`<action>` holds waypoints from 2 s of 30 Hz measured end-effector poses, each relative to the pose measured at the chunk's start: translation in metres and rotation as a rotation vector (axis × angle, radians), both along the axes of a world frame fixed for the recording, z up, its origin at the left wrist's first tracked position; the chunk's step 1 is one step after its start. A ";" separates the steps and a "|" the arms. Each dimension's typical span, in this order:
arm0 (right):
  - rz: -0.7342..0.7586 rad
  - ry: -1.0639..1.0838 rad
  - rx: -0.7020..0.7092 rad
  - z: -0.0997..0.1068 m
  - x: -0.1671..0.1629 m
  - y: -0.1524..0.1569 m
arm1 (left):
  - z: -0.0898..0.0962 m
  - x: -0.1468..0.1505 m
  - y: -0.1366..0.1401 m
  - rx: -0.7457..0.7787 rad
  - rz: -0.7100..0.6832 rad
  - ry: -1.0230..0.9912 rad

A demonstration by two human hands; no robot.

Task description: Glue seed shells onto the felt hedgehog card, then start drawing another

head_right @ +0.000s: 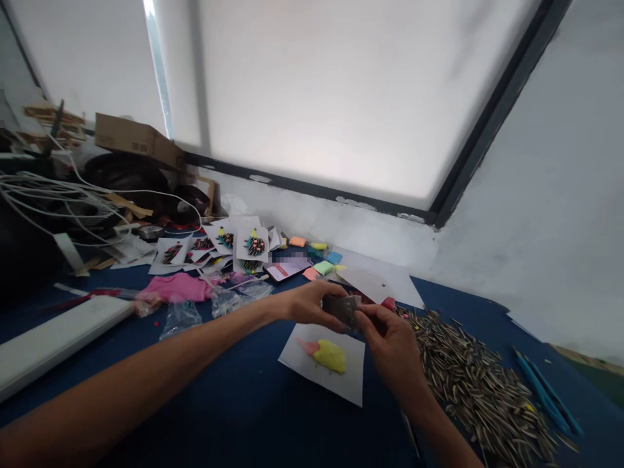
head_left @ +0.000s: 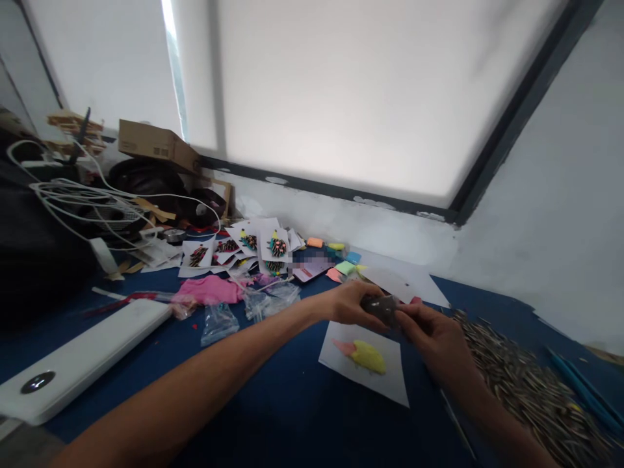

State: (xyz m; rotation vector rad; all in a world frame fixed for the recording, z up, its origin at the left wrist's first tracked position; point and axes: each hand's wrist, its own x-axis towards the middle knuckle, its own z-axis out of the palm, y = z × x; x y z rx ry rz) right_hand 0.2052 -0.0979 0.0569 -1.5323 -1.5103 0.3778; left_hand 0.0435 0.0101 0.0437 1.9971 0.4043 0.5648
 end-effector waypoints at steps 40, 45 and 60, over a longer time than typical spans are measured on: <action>-0.022 -0.135 0.080 -0.020 -0.003 -0.018 | -0.007 0.007 -0.013 -0.269 -0.062 -0.032; -0.021 -0.324 0.173 -0.019 0.003 -0.020 | -0.008 0.012 -0.014 -0.378 -0.071 -0.054; -0.012 -0.453 0.139 -0.019 -0.001 -0.021 | -0.016 0.014 -0.007 -0.471 -0.168 0.027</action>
